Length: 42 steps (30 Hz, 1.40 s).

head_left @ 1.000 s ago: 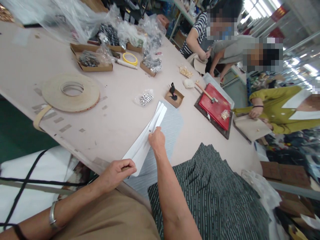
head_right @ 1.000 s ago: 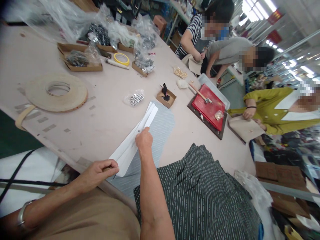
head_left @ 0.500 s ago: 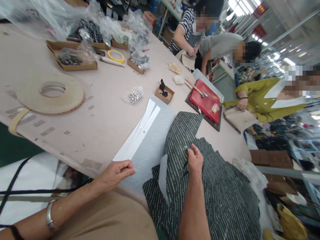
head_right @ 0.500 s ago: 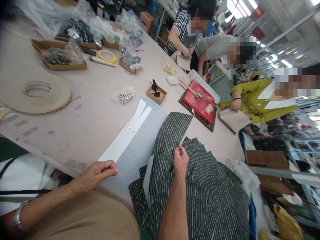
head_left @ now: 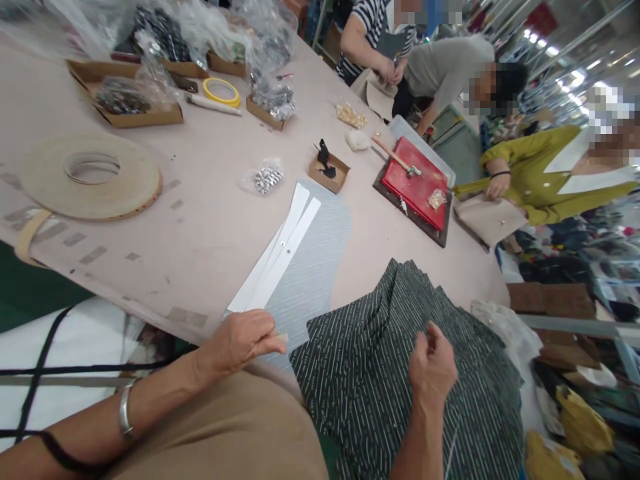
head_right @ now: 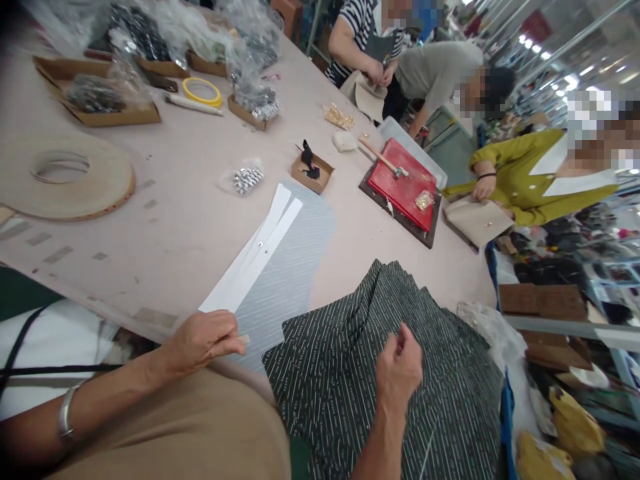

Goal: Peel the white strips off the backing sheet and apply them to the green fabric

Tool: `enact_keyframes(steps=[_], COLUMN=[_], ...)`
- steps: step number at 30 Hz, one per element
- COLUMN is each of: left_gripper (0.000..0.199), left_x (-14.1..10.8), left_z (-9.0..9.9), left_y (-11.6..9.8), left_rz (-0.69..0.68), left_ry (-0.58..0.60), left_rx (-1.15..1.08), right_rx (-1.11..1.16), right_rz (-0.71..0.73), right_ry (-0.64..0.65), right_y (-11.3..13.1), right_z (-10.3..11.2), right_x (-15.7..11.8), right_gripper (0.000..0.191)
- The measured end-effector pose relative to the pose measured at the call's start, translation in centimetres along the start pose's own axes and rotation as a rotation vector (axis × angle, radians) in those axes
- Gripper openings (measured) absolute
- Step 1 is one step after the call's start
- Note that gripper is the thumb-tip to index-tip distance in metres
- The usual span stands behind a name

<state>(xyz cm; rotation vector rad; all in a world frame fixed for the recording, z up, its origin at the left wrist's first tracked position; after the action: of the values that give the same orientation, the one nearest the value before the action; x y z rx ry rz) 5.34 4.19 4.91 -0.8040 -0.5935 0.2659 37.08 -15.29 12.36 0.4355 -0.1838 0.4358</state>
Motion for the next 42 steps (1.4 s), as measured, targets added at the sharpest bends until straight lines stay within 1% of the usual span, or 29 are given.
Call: enact_keyframes(steps=[1,2,3,4,5,6,7,9,11,13,16,17,19,20,21,23,25,26,27,30,31,33,37,42], left_gripper=[0.044,0.043,0.043,0.043,0.043,0.043,0.044,0.046,0.046,0.041,0.026,0.022,0.021,0.022,0.023,0.023,0.022,0.022,0.023,0.027,0.028,0.029,0.029,0.030], left_x=[0.1,0.3,0.4,0.5,0.5,0.5,0.5,0.4,0.1,-0.2,-0.8,-1.0,-1.1,-1.2,-1.2,-1.2,-1.3,-1.5,-1.8,-3.1,-3.4,-3.7,-3.9,-3.9], left_z=[0.2,0.3,0.4,0.5,0.5,0.6,0.7,0.7,0.6,0.4,-0.4,-0.6,-0.6,-0.4,-0.1,0.5,0.7,0.6,0.4,-0.1,-0.2,-0.3,-0.3,-0.2], left_y=[-0.4,-0.7,-1.0,-1.2,-1.4,-1.6,-1.7,-1.8,-1.5,-0.6,1.0,1.4,1.9,2.0,2.1,2.1,2.1,2.3,2.7,4.1,4.3,4.5,4.6,4.6], left_rz=[-0.031,-0.051,-0.067,-0.079,-0.087,-0.097,-0.105,-0.115,-0.076,0.028,0.217,0.257,0.305,0.323,0.337,0.338,0.344,0.376,0.436,0.661,0.708,0.756,0.818,0.846], left_ry=[-0.005,-0.002,0.002,0.005,0.007,0.007,0.004,-0.006,0.001,0.016,0.065,0.078,0.072,0.043,0.003,-0.069,-0.096,-0.096,-0.096,-0.107,-0.104,-0.091,-0.098,-0.111], left_rx=[0.030,0.058,0.085,0.108,0.128,0.146,0.162,0.189,0.181,0.120,-0.042,-0.083,-0.115,-0.113,-0.111,-0.140,-0.210,-0.253,-0.299,-0.414,-0.439,-0.467,-0.500,-0.526], right_rx=[0.164,0.309,0.416,0.479,0.532,0.567,0.578,0.569,0.528,0.478,0.410,0.400,0.421,0.454,0.506,0.617,0.685,0.702,0.712,0.729,0.728,0.710,0.618,0.421], right_rz=[0.030,0.089,0.177,0.295,0.407,0.503,0.590,0.706,0.764,0.790,0.837,0.853,0.858,0.823,0.734,0.441,0.152,0.058,0.007,-0.060,-0.072,-0.083,-0.050,0.069], right_ry=[0.183,0.406,0.607,0.770,0.873,0.928,0.953,0.944,0.928,0.923,0.902,0.889,0.871,0.866,0.863,0.852,0.836,0.840,0.852,0.904,0.918,0.935,0.947,0.923], right_y=[2.7,5.7,8.9,11.8,14.3,16.2,17.6,19.1,19.3,19.1,19.0,19.1,19.5,19.6,19.6,19.1,18.2,18.0,18.0,18.7,18.9,19.4,20.4,21.1], right_z=[-1.8,-3.7,-5.2,-6.1,-6.5,-6.6,-6.7,-6.8,-7.2,-7.8,-8.5,-8.8,-9.4,-9.9,-10.7,-13.1,-16.1,-17.7,-19.2,-23.0,-23.9,-25.1,-25.8,-25.6], right_x=[-1.6,-3.6,-5.8,-8.1,-10.1,-11.7,-12.9,-14.2,-14.6,-14.6,-14.8,-14.9,-15.1,-14.9,-14.3,-12.4,-10.4,-9.5,-8.6,-6.7,-6.3,-5.9,-5.9,-5.2], right_gripper=[0.044,0.038,0.031,0.027,0.025,0.023,0.019,0.012,0.012,0.013,0.014,0.015,0.017,0.017,0.015,0.011,0.014,0.019,0.024,0.035,0.036,0.037,0.034,0.023])
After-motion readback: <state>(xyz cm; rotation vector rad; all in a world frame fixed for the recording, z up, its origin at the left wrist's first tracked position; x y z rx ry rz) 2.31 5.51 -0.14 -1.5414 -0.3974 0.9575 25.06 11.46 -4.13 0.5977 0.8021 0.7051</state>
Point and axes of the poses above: each hand's wrist, its own x-axis towards the middle knuckle, its own z-axis out of the back of the hand, y = z × x, the point moved 7 cm from there along x, towards the middle knuckle, and after that the axes turned 5 degrees about -z, right-handed, at the moved point
